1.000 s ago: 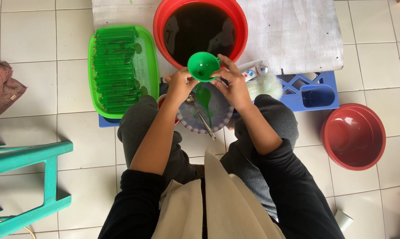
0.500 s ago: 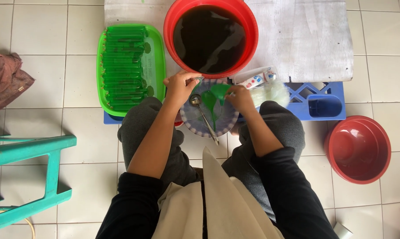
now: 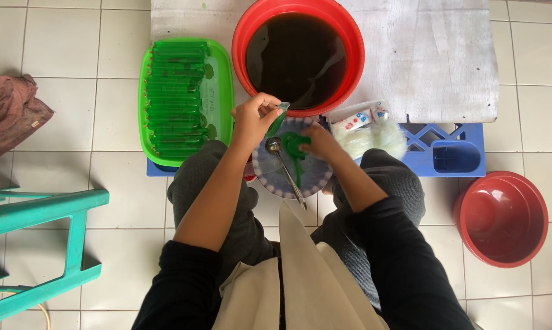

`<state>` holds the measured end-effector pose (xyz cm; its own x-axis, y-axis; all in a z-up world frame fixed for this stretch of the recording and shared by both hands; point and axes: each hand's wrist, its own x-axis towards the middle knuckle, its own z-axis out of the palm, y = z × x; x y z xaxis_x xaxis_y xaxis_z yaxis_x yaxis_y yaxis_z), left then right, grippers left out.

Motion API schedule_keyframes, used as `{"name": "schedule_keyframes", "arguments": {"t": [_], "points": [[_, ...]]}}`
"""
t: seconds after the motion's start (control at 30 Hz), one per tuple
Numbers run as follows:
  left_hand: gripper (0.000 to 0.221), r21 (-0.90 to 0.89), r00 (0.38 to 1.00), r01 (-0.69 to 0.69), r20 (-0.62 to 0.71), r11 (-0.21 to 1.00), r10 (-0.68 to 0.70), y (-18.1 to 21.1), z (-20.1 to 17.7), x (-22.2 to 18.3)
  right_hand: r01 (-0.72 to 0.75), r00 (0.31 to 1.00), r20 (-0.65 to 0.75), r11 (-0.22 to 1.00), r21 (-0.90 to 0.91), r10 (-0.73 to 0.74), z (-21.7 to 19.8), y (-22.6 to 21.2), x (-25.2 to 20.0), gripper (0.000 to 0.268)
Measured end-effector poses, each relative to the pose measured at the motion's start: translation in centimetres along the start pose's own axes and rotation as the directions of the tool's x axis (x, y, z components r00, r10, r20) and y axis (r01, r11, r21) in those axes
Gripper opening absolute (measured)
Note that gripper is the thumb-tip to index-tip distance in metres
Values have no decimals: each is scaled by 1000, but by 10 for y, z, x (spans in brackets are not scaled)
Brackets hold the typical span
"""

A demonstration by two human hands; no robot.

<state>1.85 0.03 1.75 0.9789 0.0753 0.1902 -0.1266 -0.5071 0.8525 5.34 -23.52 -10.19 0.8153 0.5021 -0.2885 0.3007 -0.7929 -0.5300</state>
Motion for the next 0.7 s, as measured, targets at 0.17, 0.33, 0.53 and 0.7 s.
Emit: {"name": "schedule_keyframes", "arguments": {"t": [0.17,0.33,0.53,0.7], "points": [[13,-71,995,-22,93,997,29,29,-9,16,350,890,-411,871,345,-195,-89,-60,-20,40],[13,-37,988,-32,150,999,37,27,-2,29,478,789,-564,820,315,-244,-101,-82,-12,31],[12,-91,993,6,116,996,5,24,1,42,327,826,-557,874,360,-80,-99,-93,0,4],[36,-220,968,237,-25,946,-248,-4,23,58,219,854,-508,803,554,117,-92,-87,21,5]]}}
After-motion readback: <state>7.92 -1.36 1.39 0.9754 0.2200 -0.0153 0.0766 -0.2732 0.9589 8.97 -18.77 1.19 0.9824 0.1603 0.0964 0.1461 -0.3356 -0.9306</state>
